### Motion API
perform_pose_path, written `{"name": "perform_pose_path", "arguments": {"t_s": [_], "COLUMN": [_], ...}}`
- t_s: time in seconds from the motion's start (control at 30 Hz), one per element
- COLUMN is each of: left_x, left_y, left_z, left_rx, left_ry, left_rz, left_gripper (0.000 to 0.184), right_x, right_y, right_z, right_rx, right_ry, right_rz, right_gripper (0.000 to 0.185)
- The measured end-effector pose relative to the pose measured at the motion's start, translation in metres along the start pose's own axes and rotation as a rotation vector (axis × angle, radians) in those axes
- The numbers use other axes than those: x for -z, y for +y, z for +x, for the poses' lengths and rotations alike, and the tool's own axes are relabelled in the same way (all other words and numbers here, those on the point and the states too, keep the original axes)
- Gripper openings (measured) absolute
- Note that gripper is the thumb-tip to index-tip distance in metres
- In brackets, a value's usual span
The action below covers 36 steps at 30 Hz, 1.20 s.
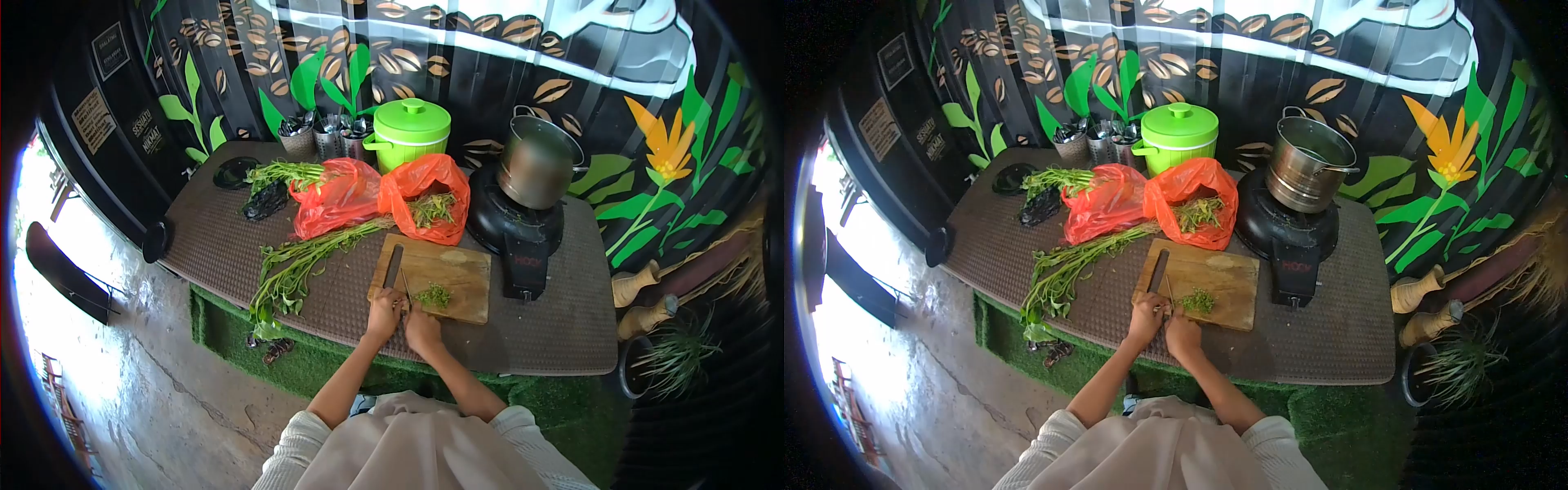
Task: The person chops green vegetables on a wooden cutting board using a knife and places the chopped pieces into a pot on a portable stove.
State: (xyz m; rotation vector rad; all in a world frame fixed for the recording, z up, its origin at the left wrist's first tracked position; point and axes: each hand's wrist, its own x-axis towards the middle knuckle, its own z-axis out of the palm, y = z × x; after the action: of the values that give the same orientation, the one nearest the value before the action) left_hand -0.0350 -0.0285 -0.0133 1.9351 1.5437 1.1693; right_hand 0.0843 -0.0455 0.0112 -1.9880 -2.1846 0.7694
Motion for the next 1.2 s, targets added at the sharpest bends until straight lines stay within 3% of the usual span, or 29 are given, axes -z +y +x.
{"name": "perform_pose_path", "arguments": {"t_s": [0.17, 0.3, 0.4, 0.57, 0.7, 0.77, 0.93, 1.0, 1.2], "left_x": [0.0, 0.002, 0.006, 0.006, 0.005, 0.005, 0.003, 0.009, 0.014], "left_y": [-0.003, -0.002, 0.006, 0.007, 0.008, 0.012, 0.003, 0.001, -0.004], "left_z": [-0.002, -0.002, -0.001, 0.001, 0.005, 0.005, 0.001, 0.001, 0.008], "left_rx": [-0.029, -0.035, 0.037, 0.028, 0.006, 0.027, 0.052, -0.087, -0.036], "left_ry": [-0.012, -0.01, -0.02, -0.021, -0.012, 0.002, 0.027, -0.075, -0.128], "left_rz": [0.015, -0.016, -0.024, 0.039, 0.078, 0.047, -0.077, 0.046, -0.065], "left_gripper": [0.014, 0.013, 0.018, 0.023, 0.023, 0.022, 0.02, 0.02, 0.02], "right_x": [0.01, -0.005, -0.008, 0.01, 0.009, 0.026, -0.004, -0.001, 0.01], "right_y": [-0.001, -0.007, 0.0, 0.0, 0.013, 0.005, 0.003, 0.003, 0.003], "right_z": [0.002, -0.009, 0.0, -0.005, 0.005, 0.002, -0.001, 0.004, -0.005], "right_rx": [0.007, -0.052, 0.058, 0.01, 0.105, 0.068, 0.012, 0.014, 0.031], "right_ry": [-0.076, 0.01, 0.119, 0.002, 0.056, -0.08, 0.0, 0.003, 0.004], "right_rz": [-0.011, 0.047, 0.008, -0.012, -0.112, -0.11, -0.065, -0.022, 0.028], "right_gripper": [0.04, 0.032, 0.031, 0.033, 0.034, 0.034, 0.033, 0.033, 0.031]}}
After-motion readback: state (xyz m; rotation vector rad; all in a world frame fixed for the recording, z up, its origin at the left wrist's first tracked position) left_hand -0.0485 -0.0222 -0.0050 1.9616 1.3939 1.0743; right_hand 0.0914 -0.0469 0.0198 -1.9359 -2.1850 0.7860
